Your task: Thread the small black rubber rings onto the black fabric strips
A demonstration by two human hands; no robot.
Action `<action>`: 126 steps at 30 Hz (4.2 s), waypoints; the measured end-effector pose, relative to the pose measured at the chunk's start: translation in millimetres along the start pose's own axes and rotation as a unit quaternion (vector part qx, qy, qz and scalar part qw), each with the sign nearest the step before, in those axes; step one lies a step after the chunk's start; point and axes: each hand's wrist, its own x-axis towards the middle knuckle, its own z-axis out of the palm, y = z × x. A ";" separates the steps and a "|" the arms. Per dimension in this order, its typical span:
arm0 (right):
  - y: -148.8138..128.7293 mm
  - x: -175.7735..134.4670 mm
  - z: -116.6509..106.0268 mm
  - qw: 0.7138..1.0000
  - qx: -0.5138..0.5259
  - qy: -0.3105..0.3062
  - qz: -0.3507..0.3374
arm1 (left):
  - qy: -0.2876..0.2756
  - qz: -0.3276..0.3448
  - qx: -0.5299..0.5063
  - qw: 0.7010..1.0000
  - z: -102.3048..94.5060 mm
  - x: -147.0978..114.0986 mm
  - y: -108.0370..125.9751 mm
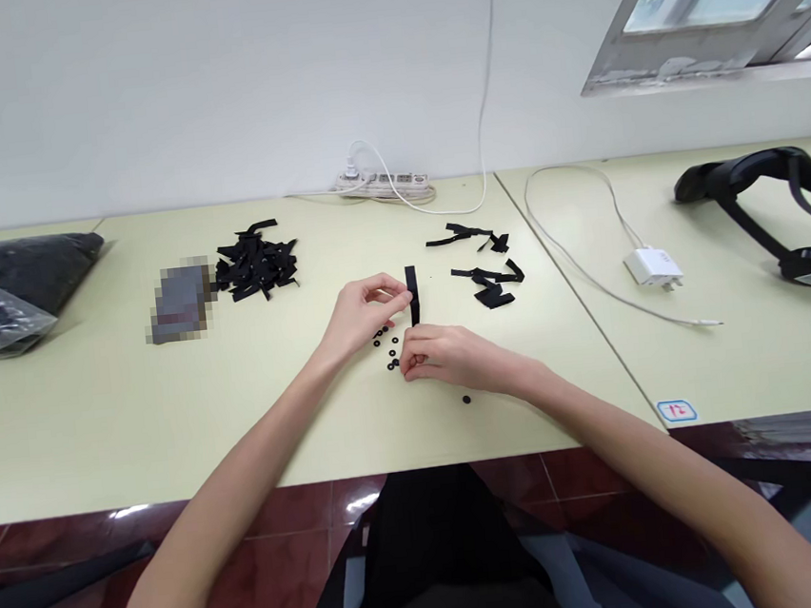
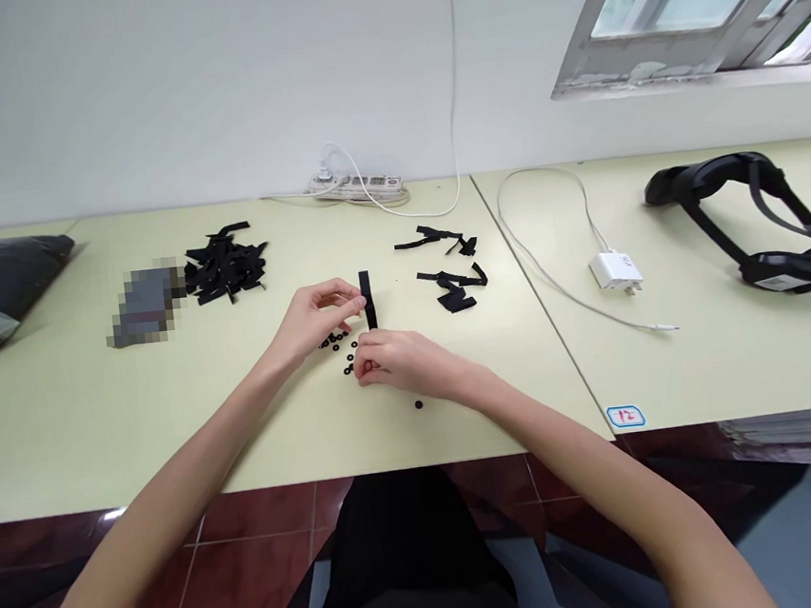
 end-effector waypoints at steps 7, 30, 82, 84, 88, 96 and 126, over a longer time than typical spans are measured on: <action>-11.1 3.2 -19.6 0.970 0.099 0.213 0.065 | -0.023 0.035 0.029 0.999 -0.1 -3.2 3.7; -5.6 6.1 -27.9 0.945 0.178 0.234 0.140 | -0.066 0.027 -0.030 0.997 1.7 -7.6 11.1; 10.0 -0.1 -29.3 0.944 -0.123 0.304 0.023 | -0.090 -0.013 -0.128 0.988 14.3 -14.3 16.8; 11.4 0.2 -28.7 0.943 -0.183 0.279 0.009 | -0.083 -0.038 -0.162 0.983 13.1 -12.5 15.3; 11.1 2.9 -27.9 0.956 -0.133 0.260 -0.008 | -0.069 -0.046 -0.152 0.985 9.3 -8.7 9.5; 14.1 4.4 -39.5 0.897 0.320 0.258 0.159 | 0.000 0.074 -0.046 0.996 4.5 -5.4 11.4; 20.7 6.5 -35.3 0.917 0.229 0.284 0.161 | 0.104 0.034 -0.117 0.987 -18.2 13.1 -8.9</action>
